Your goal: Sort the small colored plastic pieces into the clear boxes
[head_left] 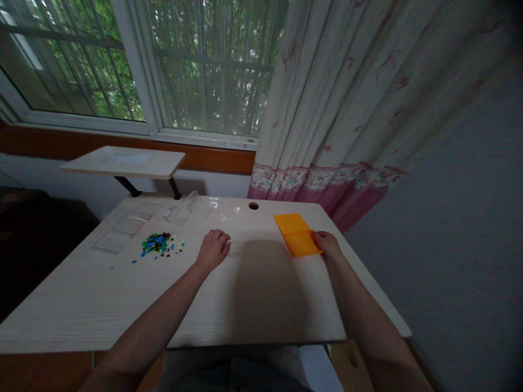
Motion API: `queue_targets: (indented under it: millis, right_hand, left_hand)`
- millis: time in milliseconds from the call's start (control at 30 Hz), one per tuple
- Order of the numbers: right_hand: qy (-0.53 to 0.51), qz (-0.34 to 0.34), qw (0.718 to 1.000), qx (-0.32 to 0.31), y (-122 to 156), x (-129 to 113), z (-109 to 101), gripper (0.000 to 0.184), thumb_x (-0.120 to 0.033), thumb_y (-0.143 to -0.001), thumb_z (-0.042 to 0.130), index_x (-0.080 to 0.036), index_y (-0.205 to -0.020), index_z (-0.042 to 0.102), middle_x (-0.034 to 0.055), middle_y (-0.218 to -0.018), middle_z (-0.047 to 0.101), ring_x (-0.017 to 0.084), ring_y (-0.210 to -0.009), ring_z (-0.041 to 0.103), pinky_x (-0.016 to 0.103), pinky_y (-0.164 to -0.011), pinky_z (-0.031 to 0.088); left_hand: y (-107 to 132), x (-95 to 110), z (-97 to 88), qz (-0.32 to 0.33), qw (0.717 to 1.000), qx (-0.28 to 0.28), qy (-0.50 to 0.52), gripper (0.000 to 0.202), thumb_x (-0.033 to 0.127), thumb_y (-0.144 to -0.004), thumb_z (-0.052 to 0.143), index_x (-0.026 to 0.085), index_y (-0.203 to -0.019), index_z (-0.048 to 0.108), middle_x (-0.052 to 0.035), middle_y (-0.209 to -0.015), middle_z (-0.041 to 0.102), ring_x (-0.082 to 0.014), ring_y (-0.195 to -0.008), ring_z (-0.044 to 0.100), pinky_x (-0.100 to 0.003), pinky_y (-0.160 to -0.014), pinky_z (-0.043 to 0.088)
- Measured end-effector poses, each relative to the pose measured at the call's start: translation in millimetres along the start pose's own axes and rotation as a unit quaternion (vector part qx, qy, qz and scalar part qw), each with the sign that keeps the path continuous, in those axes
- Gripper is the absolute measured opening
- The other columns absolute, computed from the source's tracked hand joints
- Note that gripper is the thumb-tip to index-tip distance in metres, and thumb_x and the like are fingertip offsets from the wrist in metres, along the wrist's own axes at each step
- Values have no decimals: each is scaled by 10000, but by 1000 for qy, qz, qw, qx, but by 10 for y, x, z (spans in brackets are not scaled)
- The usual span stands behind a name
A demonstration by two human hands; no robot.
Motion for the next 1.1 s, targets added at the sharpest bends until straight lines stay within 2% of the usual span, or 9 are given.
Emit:
queue_targets:
  millis: [100, 233, 333, 467, 633, 800, 900, 1000, 1100]
  right_hand:
    - [22, -20, 999, 40, -24, -22, -6, 400, -471, -802, 522, -127, -802, 727, 103, -688, 692, 204, -649, 603, 275, -586, 418]
    - [35, -64, 993, 91, 15, -152, 9, 398, -380, -832, 450, -119, -927, 735, 151, -872, 723, 236, -794, 629, 310, -722, 456]
    - [34, -99, 988, 113, 49, -266, 52, 408, -319, -832, 423, -110, -999, 730, 165, -953, 719, 244, -856, 627, 328, -805, 465]
    - [30, -121, 983, 132, 61, -371, 173, 438, -243, -808, 407, -67, -1072, 707, 186, -989, 698, 263, -920, 610, 375, -903, 461]
    - [24, -150, 981, 122, 87, -440, 374, 446, -194, -797, 427, -81, -1141, 688, 183, -1141, 662, 271, -1134, 550, 406, -1080, 370]
    - [-4, -149, 986, 69, 85, -270, 421, 435, -277, -828, 484, -158, -1203, 670, 118, -1229, 664, 239, -1107, 607, 391, -1038, 438]
    - [-22, -149, 988, 43, 64, -167, 418, 405, -263, -832, 476, -192, -1170, 687, 80, -1213, 685, 206, -1098, 631, 366, -1024, 459]
    - [-35, -163, 985, 31, 49, -145, 424, 397, -230, -822, 472, -181, -1143, 700, 82, -1239, 675, 188, -1145, 619, 345, -1050, 444]
    - [-40, -179, 982, 32, 53, -168, 414, 402, -184, -795, 468, -164, -1115, 712, 97, -1243, 669, 192, -1160, 611, 352, -1070, 431]
  left_hand:
    - [0, -8, 29, 1, 1000, -5, -1, 248, 306, -926, 524, 208, -1115, 651, -96, -1102, 601, -253, -1074, 522, -417, -942, 451]
    - [5, -59, 71, -8, 1000, -2, -15, 321, 322, -922, 527, 206, -1204, 627, -120, -1250, 587, -279, -1204, 494, -465, -1039, 418]
    - [9, -82, 114, -11, 1000, -7, -28, 361, 336, -933, 505, 208, -1253, 610, -125, -1341, 562, -291, -1276, 470, -488, -1088, 387]
    - [8, -94, 155, -13, 999, -20, -42, 377, 348, -946, 480, 200, -1270, 603, -129, -1370, 556, -291, -1303, 464, -493, -1098, 385]
    - [11, -68, 132, -9, 999, -18, -36, 360, 332, -946, 480, 201, -1258, 603, -132, -1341, 571, -283, -1290, 474, -491, -1089, 395]
    - [-21, -94, 5, -15, 999, 18, -26, 356, 311, -928, 499, 214, -1258, 590, -123, -1359, 543, -278, -1302, 448, -475, -1113, 370]
    - [-124, -299, -148, -62, 995, 54, -63, 403, 317, -910, 514, 196, -1291, 568, -146, -1453, 448, -318, -1368, 367, -502, -1141, 313]
    - [-290, -637, -359, -130, 982, 81, -108, 455, 290, -872, 556, 184, -1314, 551, -157, -1541, 317, -370, -1411, 282, -538, -1139, 273]
    - [-463, -974, -605, -188, 970, 92, -120, 455, 258, -864, 569, 140, -1303, 546, -181, -1543, 303, -409, -1407, 256, -590, -1119, 250]
Point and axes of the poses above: each hand's wrist, its own y-axis away from the middle knuckle, its own z-axis out of the palm, x = y × z, the point moved 9 cm from there along -y, towards the middle knuckle
